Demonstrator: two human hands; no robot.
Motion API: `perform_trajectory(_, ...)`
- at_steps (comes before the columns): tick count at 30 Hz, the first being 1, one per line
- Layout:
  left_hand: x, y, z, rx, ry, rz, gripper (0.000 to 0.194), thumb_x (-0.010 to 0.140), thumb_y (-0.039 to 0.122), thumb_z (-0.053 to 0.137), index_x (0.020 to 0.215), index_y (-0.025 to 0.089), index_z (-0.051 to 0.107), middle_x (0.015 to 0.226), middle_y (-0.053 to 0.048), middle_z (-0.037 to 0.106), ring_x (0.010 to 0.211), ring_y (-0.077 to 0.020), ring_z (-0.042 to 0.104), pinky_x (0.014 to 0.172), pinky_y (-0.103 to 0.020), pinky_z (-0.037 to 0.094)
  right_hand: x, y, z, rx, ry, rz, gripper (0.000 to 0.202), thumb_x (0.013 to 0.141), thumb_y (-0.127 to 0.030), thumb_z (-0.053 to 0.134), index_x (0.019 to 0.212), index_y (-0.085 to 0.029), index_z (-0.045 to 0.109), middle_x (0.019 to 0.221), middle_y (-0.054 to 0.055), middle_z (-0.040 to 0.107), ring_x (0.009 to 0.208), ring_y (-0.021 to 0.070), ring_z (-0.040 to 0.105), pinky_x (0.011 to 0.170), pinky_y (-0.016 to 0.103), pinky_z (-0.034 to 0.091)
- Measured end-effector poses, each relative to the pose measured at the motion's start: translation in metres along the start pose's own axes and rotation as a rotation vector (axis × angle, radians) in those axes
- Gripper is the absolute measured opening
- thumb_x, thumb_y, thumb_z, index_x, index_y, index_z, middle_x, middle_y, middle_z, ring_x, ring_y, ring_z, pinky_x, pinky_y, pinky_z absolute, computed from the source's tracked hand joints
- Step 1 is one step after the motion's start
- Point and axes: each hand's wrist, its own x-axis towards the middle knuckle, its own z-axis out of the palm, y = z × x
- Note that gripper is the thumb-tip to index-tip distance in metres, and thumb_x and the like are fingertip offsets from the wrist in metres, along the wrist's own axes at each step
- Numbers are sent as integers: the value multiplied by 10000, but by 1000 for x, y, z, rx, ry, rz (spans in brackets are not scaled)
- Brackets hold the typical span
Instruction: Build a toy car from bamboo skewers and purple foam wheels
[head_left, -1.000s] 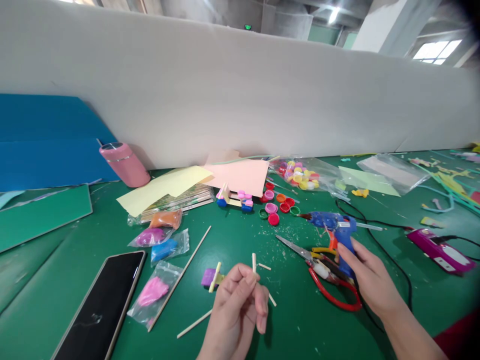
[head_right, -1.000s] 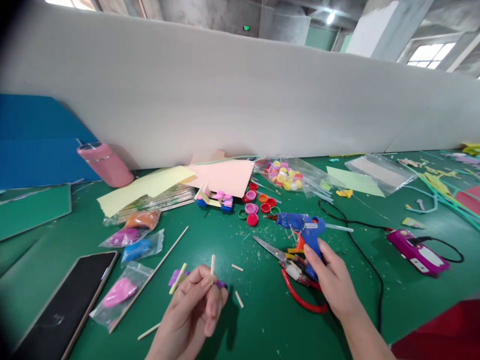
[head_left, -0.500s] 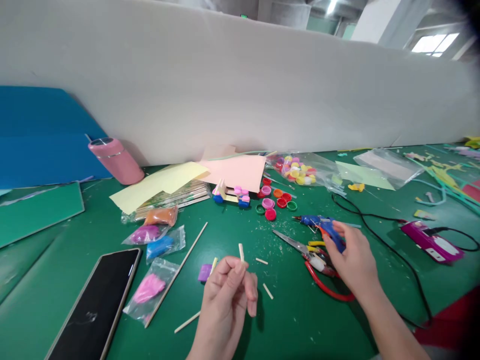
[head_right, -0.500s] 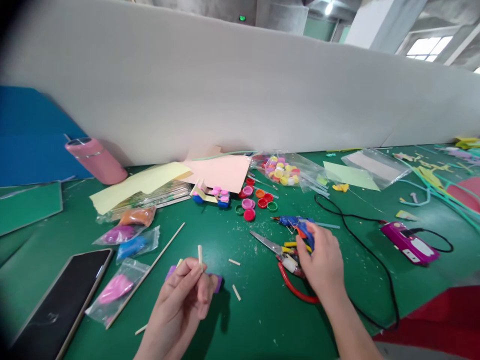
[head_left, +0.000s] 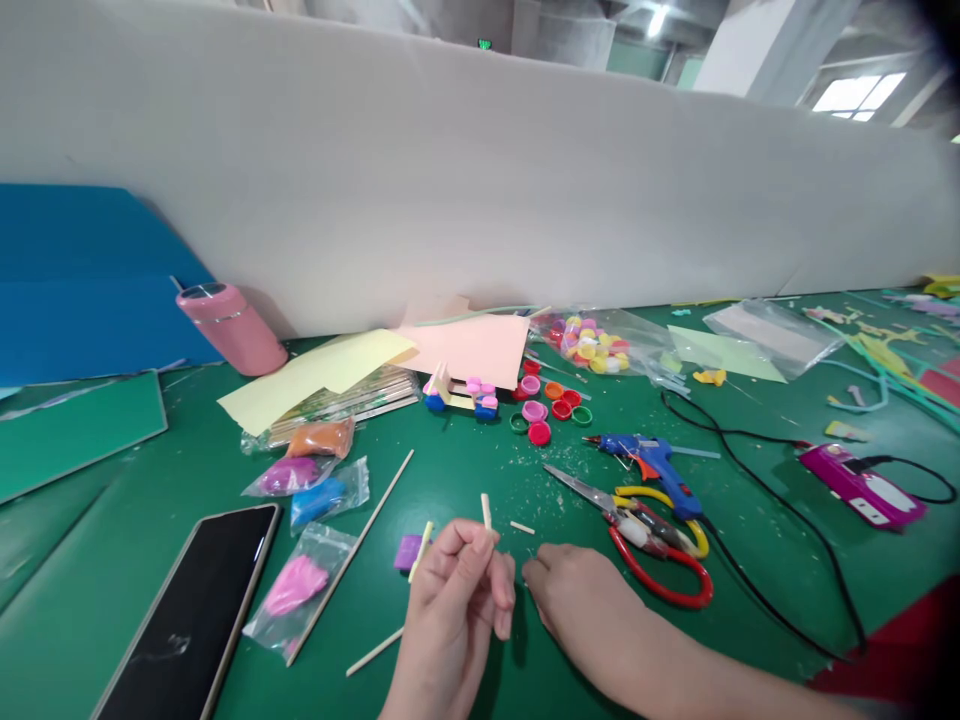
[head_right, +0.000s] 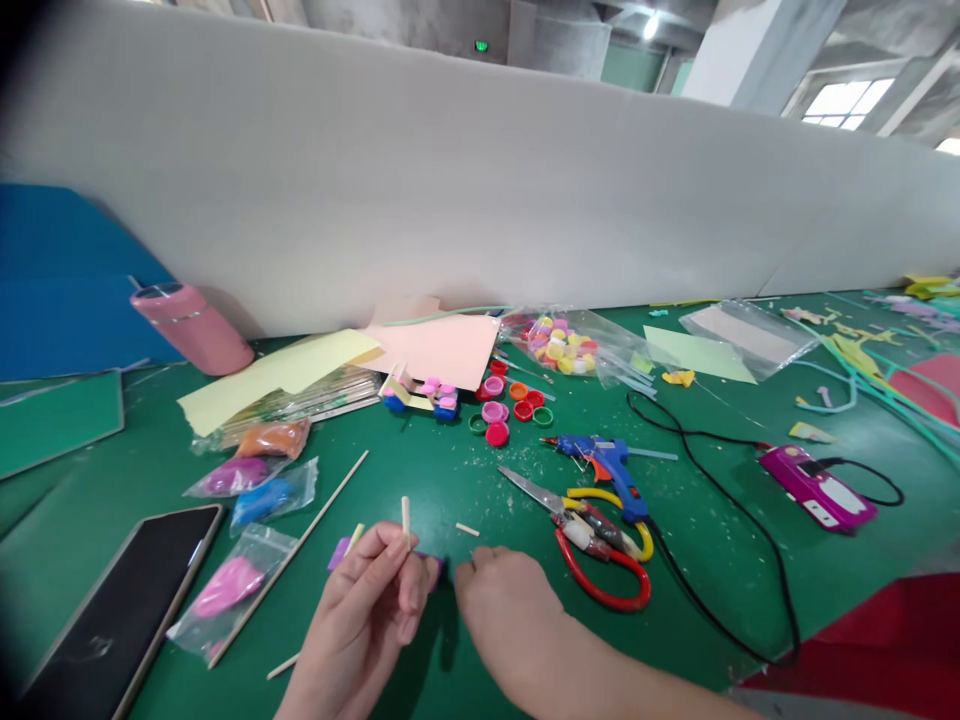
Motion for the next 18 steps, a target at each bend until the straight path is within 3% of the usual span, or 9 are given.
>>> perform_trajectory(4,1,-2,-1,8,24,-12,184,829,240,536,661,163,529,419,32,553,366,-48,426,429,-178,260,2,1,-4,10,-35,-82,179,675,34,546,668,-122,634,669,86,667,602,198,614,486,256,346)
perform_trajectory(10,4,-7,-7,12,32,-26,176,807,260,565,665,162,531,398,30,555,324,-42,410,418,-175,283,-1,16,-17,194,33,-68,146,745,-66,498,715,-169,596,676,7,642,573,121,579,498,198,370)
perform_trajectory(12,3,-8,-6,12,30,-41,175,811,253,558,665,161,528,399,27,557,323,-43,412,417,-174,286,1,22,-21,423,76,-23,121,771,-98,488,756,-172,582,663,-12,620,571,97,561,500,169,384)
perform_trajectory(14,2,-7,-5,5,23,-63,176,820,239,545,665,159,525,398,24,559,323,-41,408,415,-172,286,3,27,-27,837,143,54,54,790,-171,517,780,-164,569,635,-19,595,560,88,547,505,163,403)
perform_trajectory(16,2,-7,-4,-3,2,-92,183,828,228,531,660,156,523,399,17,561,328,-40,399,417,-170,287,6,28,-31,1256,227,124,88,764,-243,586,776,-159,563,589,-35,570,526,78,531,505,168,416)
perform_trajectory(18,2,-7,-3,-9,-32,-116,191,829,227,528,652,153,521,399,11,562,329,-39,387,412,-168,282,8,27,-35,1490,290,145,134,724,-260,644,758,-157,567,554,-51,556,492,63,514,500,167,420)
